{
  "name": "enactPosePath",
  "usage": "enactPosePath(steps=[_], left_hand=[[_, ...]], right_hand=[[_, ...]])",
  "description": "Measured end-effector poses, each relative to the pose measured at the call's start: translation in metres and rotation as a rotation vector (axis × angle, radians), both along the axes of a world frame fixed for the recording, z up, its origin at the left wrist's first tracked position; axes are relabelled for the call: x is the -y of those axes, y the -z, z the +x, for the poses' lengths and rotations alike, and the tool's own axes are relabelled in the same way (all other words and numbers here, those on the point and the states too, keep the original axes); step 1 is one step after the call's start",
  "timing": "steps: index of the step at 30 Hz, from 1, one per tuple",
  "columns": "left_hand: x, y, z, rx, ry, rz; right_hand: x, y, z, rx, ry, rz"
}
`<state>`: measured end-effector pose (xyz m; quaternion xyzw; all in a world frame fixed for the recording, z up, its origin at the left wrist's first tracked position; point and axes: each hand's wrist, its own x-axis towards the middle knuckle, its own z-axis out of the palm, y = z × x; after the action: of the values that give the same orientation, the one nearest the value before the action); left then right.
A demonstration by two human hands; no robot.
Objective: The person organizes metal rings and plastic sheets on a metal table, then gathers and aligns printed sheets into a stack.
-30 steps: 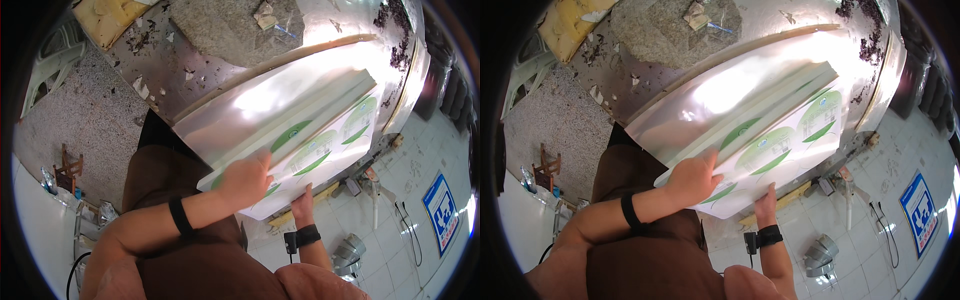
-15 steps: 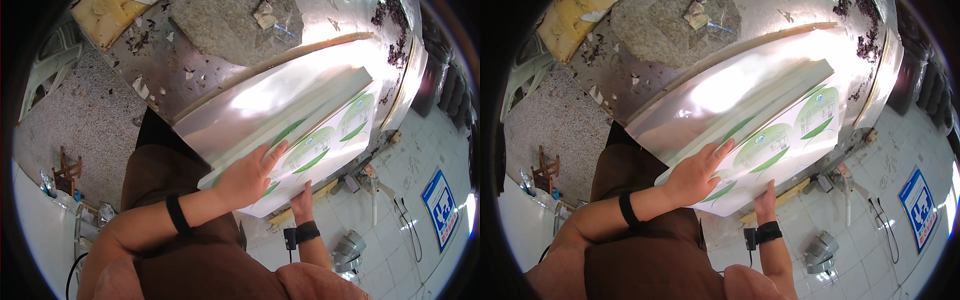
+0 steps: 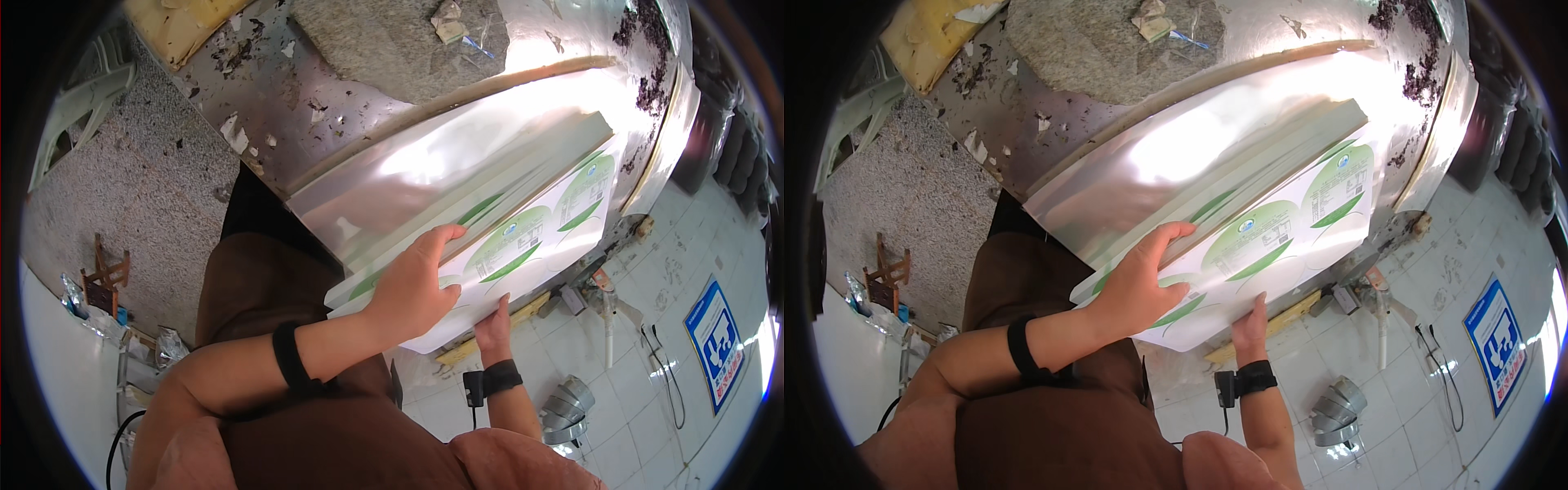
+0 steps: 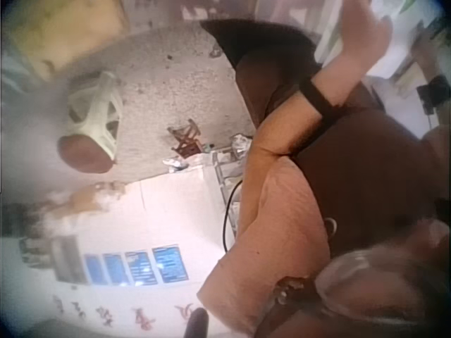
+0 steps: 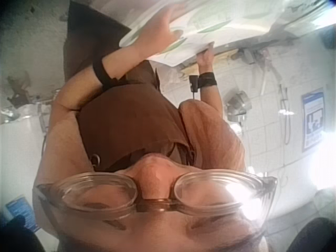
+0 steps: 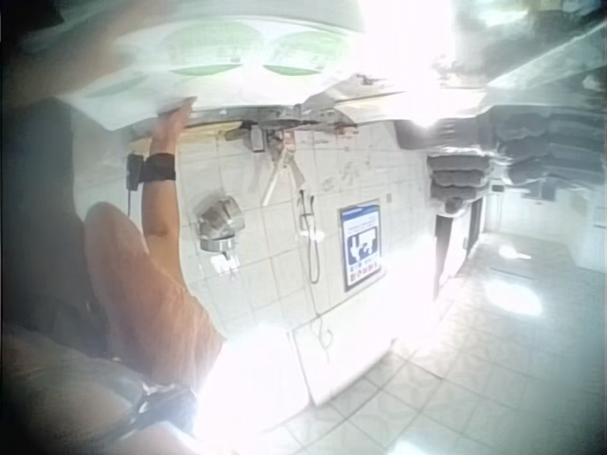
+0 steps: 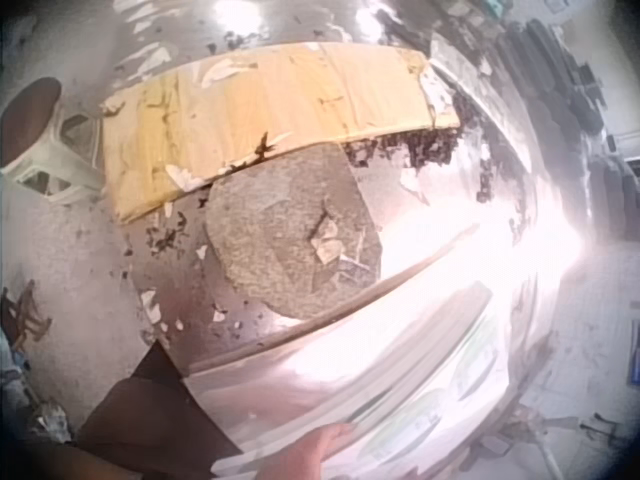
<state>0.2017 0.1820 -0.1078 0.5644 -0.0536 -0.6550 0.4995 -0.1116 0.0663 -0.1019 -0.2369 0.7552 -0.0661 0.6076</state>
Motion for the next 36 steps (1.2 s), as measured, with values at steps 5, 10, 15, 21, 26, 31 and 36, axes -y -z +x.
enactPosePath(steps=[5, 10, 15, 21, 26, 31, 36], left_hand=[[0.002, -0.001, -0.007, 0.056, -0.101, -0.005], [0.003, -0.004, -0.011, 0.243, -0.116, -0.056], [0.005, -0.009, -0.013, 0.394, -0.059, -0.145], [0.010, -0.003, -0.011, 0.848, 0.061, -0.279], [0.018, -0.014, -0.009, 0.391, 0.230, -0.067], [-0.014, 0.009, -0.014, 0.137, 0.363, 0.051], [-0.027, 0.037, -0.032, 0.142, 0.273, 0.057]], right_hand=[[-0.001, -0.001, 0.002, -0.004, 0.006, -0.004], [-0.002, 0.000, 0.003, -0.005, 0.015, -0.029], [-0.002, -0.002, 0.005, -0.004, 0.016, -0.037], [0.001, 0.001, -0.004, 0.000, 0.018, -0.037], [0.001, 0.007, -0.021, 0.076, 0.009, -0.049], [-0.002, 0.016, -0.029, 0.025, 0.101, -0.140], [-0.002, 0.023, -0.028, 0.003, 0.089, -0.172]])
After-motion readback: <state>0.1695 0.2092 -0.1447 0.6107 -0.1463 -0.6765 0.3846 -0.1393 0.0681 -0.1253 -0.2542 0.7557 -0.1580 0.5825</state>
